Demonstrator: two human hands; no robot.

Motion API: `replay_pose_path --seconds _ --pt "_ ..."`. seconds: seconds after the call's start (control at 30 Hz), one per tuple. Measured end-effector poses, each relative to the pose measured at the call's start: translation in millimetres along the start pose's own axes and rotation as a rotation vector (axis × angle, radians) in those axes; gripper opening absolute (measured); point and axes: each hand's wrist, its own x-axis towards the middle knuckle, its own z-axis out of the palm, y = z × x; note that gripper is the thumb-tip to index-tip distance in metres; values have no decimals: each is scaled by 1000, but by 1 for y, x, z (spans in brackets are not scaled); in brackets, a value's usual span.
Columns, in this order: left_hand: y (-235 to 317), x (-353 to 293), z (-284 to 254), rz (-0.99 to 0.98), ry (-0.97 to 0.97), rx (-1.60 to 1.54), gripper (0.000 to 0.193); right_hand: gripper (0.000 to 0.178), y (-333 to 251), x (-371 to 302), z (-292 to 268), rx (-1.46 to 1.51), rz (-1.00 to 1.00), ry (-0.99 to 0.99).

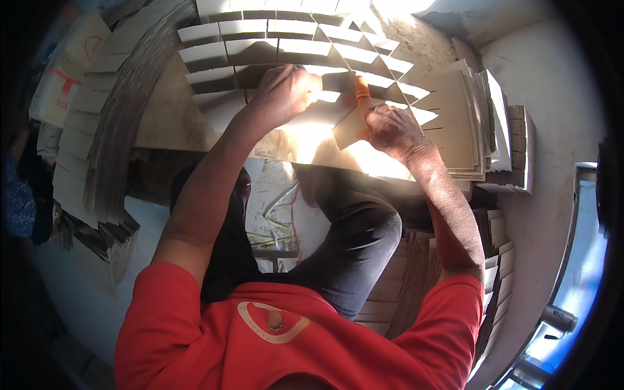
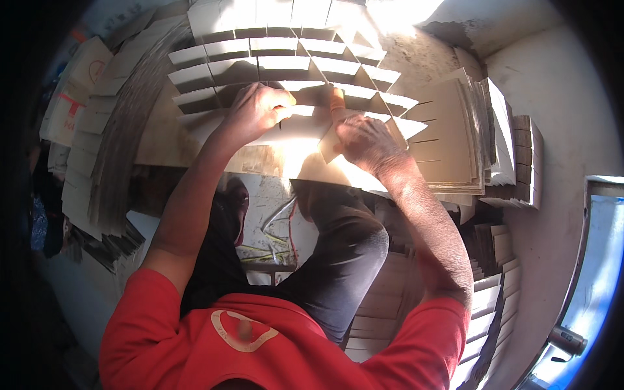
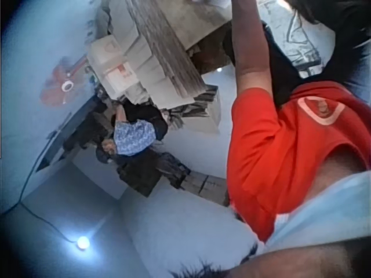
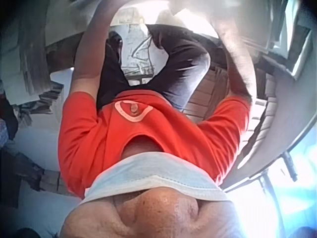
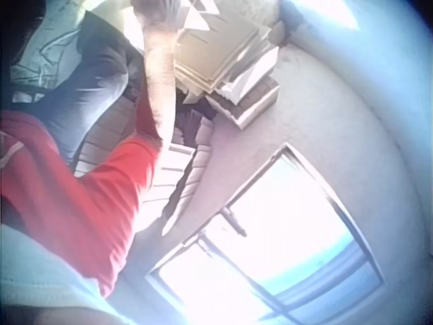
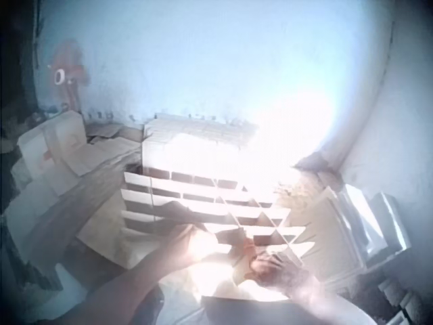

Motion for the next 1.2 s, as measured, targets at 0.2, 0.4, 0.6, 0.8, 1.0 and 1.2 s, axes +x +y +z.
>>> replay_pose_path --seconds 0.2,0.4,0.6,0.8,1.0,1.2 --pt "5 -2 -9 11 -38 66 19 53 35 -28 1 235 135 341" --pt "8 -19 -42 -27 122 108 38 40 149 -87 35 -465 651 752" --pt "-4 -39 -50 -33 280 100 37 43 198 -126 67 -594 899 421" --pt "-12 -52 -49 -123 279 81 37 33 226 -129 48 -225 914 473" --pt "-19 -55 -47 -130 227 78 38 28 186 -123 12 -49 780 795" --pt "-22 -60 -43 -147 124 186 28 41 85 -78 -62 -1 263 1170"
